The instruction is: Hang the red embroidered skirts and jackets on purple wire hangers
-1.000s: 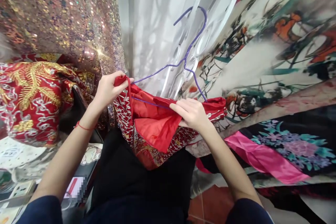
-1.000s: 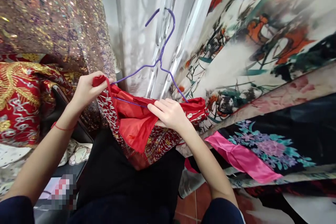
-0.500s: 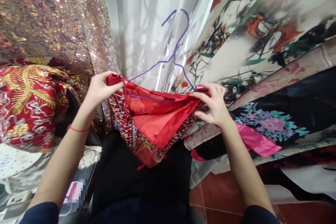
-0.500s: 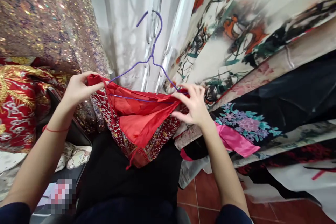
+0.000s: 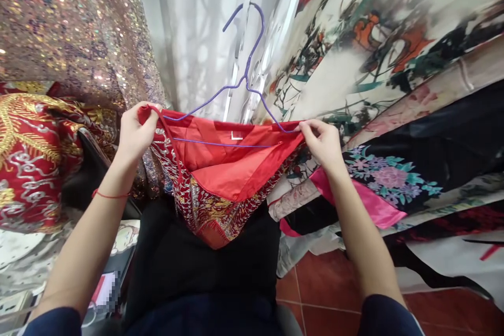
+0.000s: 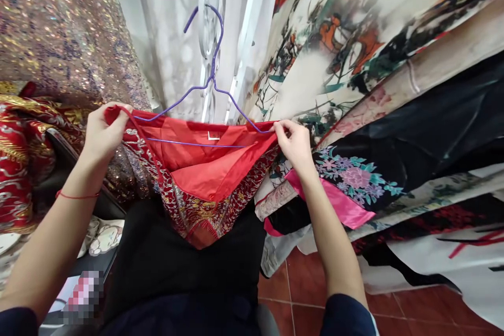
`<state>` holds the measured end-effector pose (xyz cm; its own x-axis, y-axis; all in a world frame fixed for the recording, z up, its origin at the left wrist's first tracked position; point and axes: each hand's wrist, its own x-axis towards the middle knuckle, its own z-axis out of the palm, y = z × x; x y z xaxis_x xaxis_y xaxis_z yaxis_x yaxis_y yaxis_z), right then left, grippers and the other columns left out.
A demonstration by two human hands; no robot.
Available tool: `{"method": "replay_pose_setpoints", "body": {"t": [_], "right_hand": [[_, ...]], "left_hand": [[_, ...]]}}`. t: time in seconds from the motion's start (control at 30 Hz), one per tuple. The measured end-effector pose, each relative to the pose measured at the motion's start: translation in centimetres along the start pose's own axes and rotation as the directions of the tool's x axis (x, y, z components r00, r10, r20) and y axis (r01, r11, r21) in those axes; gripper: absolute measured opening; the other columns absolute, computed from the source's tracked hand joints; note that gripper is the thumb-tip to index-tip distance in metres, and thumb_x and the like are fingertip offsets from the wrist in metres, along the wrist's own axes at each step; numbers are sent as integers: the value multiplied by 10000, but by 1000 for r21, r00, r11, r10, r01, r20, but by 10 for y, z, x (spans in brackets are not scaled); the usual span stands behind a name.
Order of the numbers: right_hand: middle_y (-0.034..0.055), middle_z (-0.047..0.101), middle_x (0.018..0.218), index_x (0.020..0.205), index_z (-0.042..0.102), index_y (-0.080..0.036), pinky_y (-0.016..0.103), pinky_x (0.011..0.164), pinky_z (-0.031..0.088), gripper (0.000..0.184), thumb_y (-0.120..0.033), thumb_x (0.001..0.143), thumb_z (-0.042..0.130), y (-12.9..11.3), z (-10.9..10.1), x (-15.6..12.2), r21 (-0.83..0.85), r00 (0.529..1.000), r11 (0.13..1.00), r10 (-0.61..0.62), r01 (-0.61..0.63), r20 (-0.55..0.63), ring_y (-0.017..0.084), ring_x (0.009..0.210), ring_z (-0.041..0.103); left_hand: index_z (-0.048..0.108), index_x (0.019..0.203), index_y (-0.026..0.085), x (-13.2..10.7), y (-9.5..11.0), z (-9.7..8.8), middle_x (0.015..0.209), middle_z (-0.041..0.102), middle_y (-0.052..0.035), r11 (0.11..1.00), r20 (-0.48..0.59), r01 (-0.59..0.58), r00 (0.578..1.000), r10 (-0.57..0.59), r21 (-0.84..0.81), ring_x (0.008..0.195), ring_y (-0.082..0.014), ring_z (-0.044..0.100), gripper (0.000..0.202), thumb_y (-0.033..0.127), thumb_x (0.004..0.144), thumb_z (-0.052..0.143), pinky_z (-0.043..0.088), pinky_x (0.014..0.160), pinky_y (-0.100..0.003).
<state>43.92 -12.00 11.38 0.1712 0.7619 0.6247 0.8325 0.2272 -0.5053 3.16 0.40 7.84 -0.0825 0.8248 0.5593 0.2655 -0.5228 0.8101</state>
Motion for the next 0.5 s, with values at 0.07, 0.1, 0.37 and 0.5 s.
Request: {"method": "replay_pose_setpoints", "body": {"t": [0.07, 0.1, 0.37, 0.5], "right_hand": [[39, 692, 713, 762, 710, -179, 284, 597, 416, 317, -410, 905, 545, 1, 4, 0, 48, 995, 998, 32, -27, -93, 149, 588, 552], [45, 699, 722, 777, 714, -179, 289, 604, 434, 316, -404, 912, 538, 1, 6, 0, 50, 990, 998, 40, -33, -137, 157, 602, 571], [184, 527, 1444, 1414, 477, -160, 489, 1137, 425, 544, -153, 879, 381, 21, 26, -40, -106, 920, 917, -390, 384, -37, 274, 1391, 498], [167, -44, 1712, 1618, 85, -242, 607, 1164, 340, 911, 2, 783, 359, 31, 31, -54, -318, 858, 801, -433, 506, 275, 325, 1593, 59]], "left_hand": [[624, 828, 138, 0, 1, 5, 746, 563, 15, 1000, -91, 14, 996, -15, -15, 700, -87, 450, 241, 377, 852, 606, 423, 732, -284], [618, 821, 133, -1, 3, 7, 744, 557, 16, 1000, -128, 15, 992, -17, -9, 695, -81, 440, 237, 365, 865, 595, 422, 728, -279], [580, 831, 164, -23, 22, 22, 800, 603, -12, 984, -264, -171, 948, 178, 52, 736, -109, 524, 188, 295, 958, 533, 458, 785, -298], [640, 828, 179, -11, 19, 31, 729, 655, -31, 945, -308, -143, 950, 49, -293, 657, -130, 596, 295, 415, 964, 528, 530, 743, -316]]}}
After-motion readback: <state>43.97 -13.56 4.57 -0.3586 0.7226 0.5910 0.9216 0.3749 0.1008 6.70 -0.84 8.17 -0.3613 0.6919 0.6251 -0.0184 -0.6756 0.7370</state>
